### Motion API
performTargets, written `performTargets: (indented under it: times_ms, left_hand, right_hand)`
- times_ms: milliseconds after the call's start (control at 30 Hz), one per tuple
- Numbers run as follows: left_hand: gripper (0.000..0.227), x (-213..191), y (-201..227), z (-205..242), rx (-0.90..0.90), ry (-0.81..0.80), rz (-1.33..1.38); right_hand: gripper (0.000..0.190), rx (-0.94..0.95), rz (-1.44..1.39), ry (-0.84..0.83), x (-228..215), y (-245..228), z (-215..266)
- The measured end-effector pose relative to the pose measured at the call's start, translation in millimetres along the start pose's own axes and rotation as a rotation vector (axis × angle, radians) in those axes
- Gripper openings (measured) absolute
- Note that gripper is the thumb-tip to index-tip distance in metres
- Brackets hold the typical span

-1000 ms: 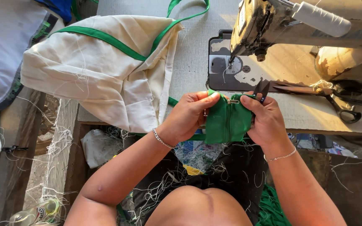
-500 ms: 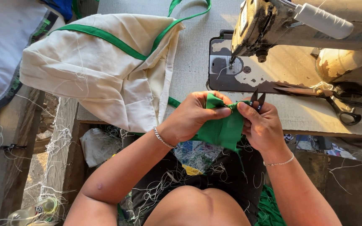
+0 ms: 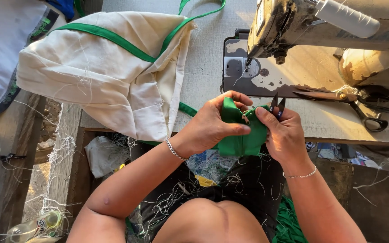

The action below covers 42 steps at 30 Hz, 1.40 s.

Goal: Attaching green fabric straps to a white canvas bag using an industrial sewing machine and trimming threads.

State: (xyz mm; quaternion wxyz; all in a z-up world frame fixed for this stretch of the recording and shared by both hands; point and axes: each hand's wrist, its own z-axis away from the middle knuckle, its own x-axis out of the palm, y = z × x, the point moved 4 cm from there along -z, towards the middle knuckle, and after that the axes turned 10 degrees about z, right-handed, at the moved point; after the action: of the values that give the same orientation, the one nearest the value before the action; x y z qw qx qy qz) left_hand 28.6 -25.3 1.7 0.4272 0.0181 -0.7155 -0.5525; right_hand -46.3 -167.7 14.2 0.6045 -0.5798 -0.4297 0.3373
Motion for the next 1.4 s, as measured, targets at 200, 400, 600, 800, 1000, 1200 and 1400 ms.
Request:
performTargets:
  times_ms: [200,400,600,800,1000,1200,1400]
  left_hand:
    - [0.028,-5.2,-2.0,-4.7,0.027,0.067,-0.108]
    - [0.017,-5.6,5.5,-3.4,0.019,0.117,-0.089]
    - [0.012,17.9,54.7,33.0,-0.158,0.112,-0.600]
    - [0.008,11.3,145.3,65.1,0.117,-0.135,-0.689]
    - [0.011,-124.2,144.3,-10.3,0.250,0.057,-1.017]
    - [0.031,-167.8,85.3,-4.0,0.338,-0.038,-1.347]
    - [0.036,-136.9,49.4,6.9,0.336,0.057,-1.400]
  right_hand:
    - [0.025,0.039,0.139,0.004,-38.4,29.3,-12.9]
    - [0.039,-0.193,1.568,0.051,-97.1,54.3,-71.7]
    - [0.063,-0.595,2.185,0.313,-84.5,45.9,-64.5]
    - [0.021,-0.825,1.422,-0.022,14.6,30.9,-23.7]
    - [0.011,-1.084,1.089,-0.219,135.0,42.1,-18.5]
    - [0.013,-1.029,1.281,-0.318,121.4,65.7,-16.8]
    - [0.011,-0.963,1.288,-0.438,89.5,59.2,-0.5]
